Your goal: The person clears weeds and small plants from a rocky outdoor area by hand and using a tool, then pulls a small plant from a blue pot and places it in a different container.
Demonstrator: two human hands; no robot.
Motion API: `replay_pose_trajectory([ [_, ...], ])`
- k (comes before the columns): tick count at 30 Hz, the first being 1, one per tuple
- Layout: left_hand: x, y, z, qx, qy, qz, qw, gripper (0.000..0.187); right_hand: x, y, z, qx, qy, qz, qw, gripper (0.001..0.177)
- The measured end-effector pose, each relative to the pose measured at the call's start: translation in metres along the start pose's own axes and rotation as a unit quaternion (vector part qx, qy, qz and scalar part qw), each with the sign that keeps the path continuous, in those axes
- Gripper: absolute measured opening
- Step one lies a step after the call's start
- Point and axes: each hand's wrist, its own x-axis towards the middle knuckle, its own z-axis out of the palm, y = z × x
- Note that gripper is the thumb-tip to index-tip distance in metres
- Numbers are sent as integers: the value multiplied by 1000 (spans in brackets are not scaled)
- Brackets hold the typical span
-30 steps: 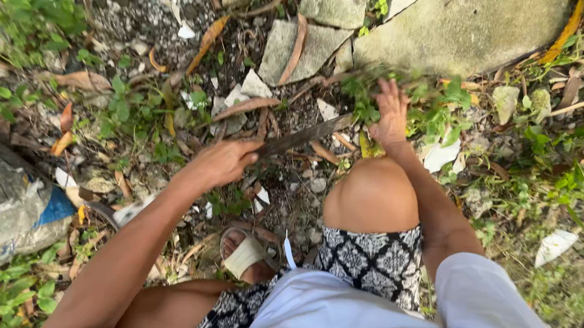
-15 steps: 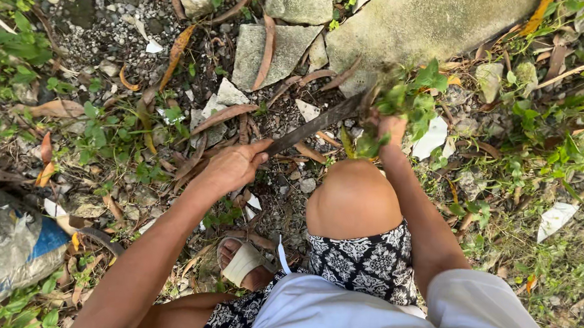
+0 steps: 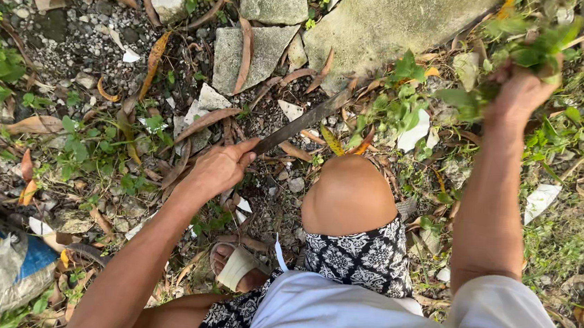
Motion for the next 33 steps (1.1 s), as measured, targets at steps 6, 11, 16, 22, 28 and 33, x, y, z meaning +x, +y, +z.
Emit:
replay_pose_trajectory([
  [6,1,1,-5,50,9,15,999,44,-27,32,-19,-454,-100,62,883,60],
  [11,-16,25,-29,100,70,87,989,41,-147,81,63,-610,-403,-18,682,101],
  [16,-39,65,-72,244,2,38,969,43,-177,55,131,-485,-410,-151,758,94],
  [22,-31,77,-65,332,-23,21,943,51,-153,102,147,-657,-374,128,642,77],
  [28,-25,74,-56,300,-18,11,954,53,-154,168,111,-710,-476,94,511,48],
  [33,-34,79,-61,307,11,25,951,50,-161,208,90,-625,-407,132,653,38],
])
